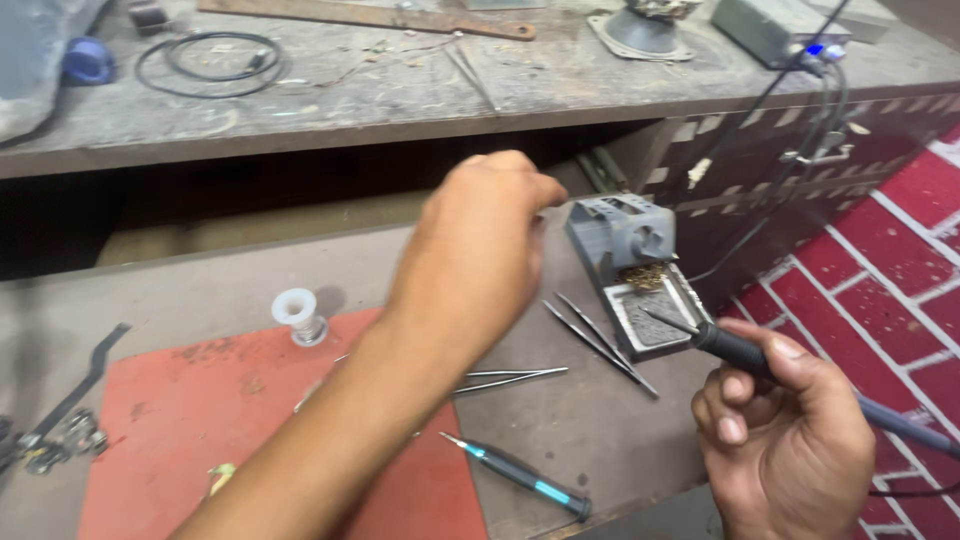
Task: The person applies flux paste to a small green circuit board using a syringe. They then use a soldering iron to heat the board's components while holding it with tweezers. The person cleans the soldering iron tip on a sponge and uses a toothbrush to clean the circuit board.
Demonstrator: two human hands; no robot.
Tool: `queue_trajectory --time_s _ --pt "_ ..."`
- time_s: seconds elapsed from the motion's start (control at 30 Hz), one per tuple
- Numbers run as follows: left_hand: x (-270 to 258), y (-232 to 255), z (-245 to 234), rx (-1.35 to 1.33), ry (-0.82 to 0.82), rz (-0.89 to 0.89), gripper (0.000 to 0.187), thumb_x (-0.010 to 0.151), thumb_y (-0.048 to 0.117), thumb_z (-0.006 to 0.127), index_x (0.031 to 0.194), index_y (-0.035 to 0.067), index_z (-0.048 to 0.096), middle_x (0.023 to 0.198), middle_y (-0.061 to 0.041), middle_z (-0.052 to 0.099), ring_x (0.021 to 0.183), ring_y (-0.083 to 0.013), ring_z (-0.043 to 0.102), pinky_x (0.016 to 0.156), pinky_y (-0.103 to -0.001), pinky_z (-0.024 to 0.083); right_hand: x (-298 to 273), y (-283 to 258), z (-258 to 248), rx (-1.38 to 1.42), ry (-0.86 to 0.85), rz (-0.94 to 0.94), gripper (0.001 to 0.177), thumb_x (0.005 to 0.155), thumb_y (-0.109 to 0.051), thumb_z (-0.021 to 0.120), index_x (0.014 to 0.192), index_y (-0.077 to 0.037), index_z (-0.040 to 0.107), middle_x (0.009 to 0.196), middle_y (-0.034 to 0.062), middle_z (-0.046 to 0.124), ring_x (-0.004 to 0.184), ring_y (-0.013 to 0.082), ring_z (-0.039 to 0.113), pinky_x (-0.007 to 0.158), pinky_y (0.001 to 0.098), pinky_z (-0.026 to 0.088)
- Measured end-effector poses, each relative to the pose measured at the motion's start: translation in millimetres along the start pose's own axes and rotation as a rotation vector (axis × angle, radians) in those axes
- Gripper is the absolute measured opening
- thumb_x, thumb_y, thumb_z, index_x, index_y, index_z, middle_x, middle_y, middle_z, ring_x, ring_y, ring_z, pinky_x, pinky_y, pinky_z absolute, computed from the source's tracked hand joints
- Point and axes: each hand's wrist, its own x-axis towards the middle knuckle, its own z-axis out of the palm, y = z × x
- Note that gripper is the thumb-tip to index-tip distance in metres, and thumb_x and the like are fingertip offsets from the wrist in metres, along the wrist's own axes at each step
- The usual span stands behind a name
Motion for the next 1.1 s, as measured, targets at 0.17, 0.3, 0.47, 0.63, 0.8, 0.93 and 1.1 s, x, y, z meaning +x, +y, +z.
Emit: queue_trajectory --time_s 0.17,0.3,0.47,0.63,0.8,0.93,1.1 --pt "-28 -23 -73 0.044 -0.09 -0.141 0.019 0.083 0.004 0.071 0.101 0.005 0.078 0.097 -0.014 0.073 0.085 -0.0341 0.071 0.077 -0.042 0.056 -12 32 42 -0.201 -0.017 0.147 0.035 0.102 -0.016 0.048 0.118 0.011 0.064 0.089 0.0219 0.071 0.071 0.0262 0.069 0.06 0.0372 0.054" --pt "-55 -33 -111 0.155 -0.17 -0.325 0.022 0.082 0.008 0.072 0.103 0.007 0.078 0.099 -0.012 0.074 0.079 -0.0337 0.07 0.073 -0.043 0.055 -25 56 88 -0.3 -0.133 0.173 0.034 0.1 -0.009 0.053 0.123 0.014 0.064 0.083 0.0252 0.072 0.066 0.0277 0.071 0.06 0.0388 0.059" --pt "-81 -46 -121 0.205 -0.165 -0.321 0.024 0.079 0.009 0.074 0.103 0.006 0.079 0.106 -0.01 0.073 0.101 -0.0339 0.065 0.087 -0.044 0.052 -25 70 125 -0.398 -0.144 0.18 0.028 0.099 -0.005 0.056 0.117 0.014 0.067 0.082 0.0241 0.073 0.064 0.026 0.071 0.056 0.0353 0.057" --pt "-89 -48 -125 0.175 -0.194 -0.357 0.029 0.076 0.011 0.076 0.104 0.006 0.078 0.108 -0.01 0.072 0.107 -0.033 0.062 0.091 -0.043 0.05 -27 79 143 -0.427 -0.179 0.2 0.026 0.096 -0.002 0.061 0.115 0.013 0.069 0.085 0.0211 0.074 0.067 0.0222 0.071 0.058 0.0332 0.058" --pt "-94 -49 -126 0.183 -0.238 -0.396 0.043 0.074 -0.001 0.068 0.116 0.008 0.076 0.106 -0.009 0.075 0.105 -0.0332 0.064 0.09 -0.043 0.052 -27 82 144 -0.446 -0.17 0.211 0.027 0.089 0.003 0.066 0.114 0.011 0.069 0.085 0.0183 0.074 0.066 0.0207 0.071 0.058 0.0323 0.058" --pt "-96 -52 -122 0.197 -0.181 -0.38 0.035 0.079 0.001 0.069 0.112 0.009 0.077 0.102 -0.012 0.075 0.098 -0.0346 0.068 0.084 -0.044 0.054 -27 85 141 -0.432 -0.185 0.189 0.026 0.09 0.002 0.066 0.115 0.011 0.07 0.084 0.0173 0.073 0.066 0.0198 0.069 0.06 0.0304 0.056" --pt "-97 -46 -122 -0.079 -0.078 -0.444 0.03 0.083 0.003 0.068 0.112 0.004 0.074 0.099 -0.012 0.072 0.08 -0.0238 0.075 0.068 -0.034 0.061 -26 87 136 -0.387 -0.143 0.217 0.025 0.092 -0.002 0.067 0.114 0.011 0.069 0.082 0.016 0.071 0.064 0.0193 0.066 0.057 0.0298 0.053"
